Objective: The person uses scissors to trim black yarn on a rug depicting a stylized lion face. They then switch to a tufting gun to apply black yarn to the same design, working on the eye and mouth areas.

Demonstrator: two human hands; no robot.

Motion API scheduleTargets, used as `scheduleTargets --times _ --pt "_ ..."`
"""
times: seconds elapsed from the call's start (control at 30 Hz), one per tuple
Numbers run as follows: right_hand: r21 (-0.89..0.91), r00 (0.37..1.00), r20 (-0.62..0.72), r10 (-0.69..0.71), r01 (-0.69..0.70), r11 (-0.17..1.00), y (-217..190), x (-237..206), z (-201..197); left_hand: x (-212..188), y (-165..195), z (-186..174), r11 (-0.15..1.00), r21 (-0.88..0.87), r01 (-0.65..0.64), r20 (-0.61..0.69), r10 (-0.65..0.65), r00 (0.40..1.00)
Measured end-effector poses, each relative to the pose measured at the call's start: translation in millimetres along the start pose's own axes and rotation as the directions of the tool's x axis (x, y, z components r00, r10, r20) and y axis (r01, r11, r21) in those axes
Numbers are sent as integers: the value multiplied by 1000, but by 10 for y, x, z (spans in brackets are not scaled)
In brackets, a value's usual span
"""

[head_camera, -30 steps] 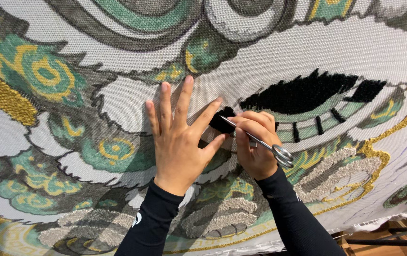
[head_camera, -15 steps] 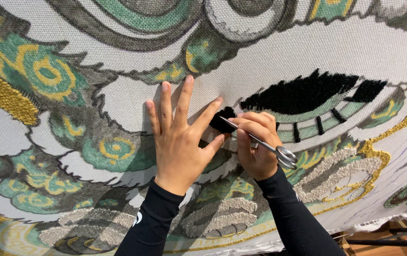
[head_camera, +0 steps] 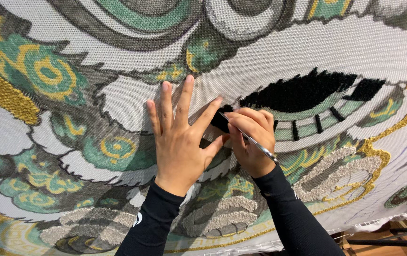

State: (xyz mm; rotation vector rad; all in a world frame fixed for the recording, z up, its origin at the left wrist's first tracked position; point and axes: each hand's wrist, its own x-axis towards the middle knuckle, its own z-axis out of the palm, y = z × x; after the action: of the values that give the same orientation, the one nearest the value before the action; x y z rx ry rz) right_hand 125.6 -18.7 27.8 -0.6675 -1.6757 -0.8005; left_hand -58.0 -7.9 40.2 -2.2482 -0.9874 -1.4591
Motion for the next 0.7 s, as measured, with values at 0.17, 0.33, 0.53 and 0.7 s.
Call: scheduleTargets --times 0.17,0.33,0.53,0.7 --pt "69 1000 -24 13 -11 998 -10 -35 -43 7 -22 9 1000 -2 -17 -23 17 1000" --pt "102 1000 -29 11 -8 995 -17 -36 -63 5 -17 4 1000 -6 -6 -16 6 1000" --pt "15 1000 18 21 -22 1000 -20 2 -34 -1 -22 -5 1000 5 -19 -14 19 1000" --pt "175 996 -87 10 5 985 -29 -65 -57 0 -62 24 999 14 -34 -38 34 999"
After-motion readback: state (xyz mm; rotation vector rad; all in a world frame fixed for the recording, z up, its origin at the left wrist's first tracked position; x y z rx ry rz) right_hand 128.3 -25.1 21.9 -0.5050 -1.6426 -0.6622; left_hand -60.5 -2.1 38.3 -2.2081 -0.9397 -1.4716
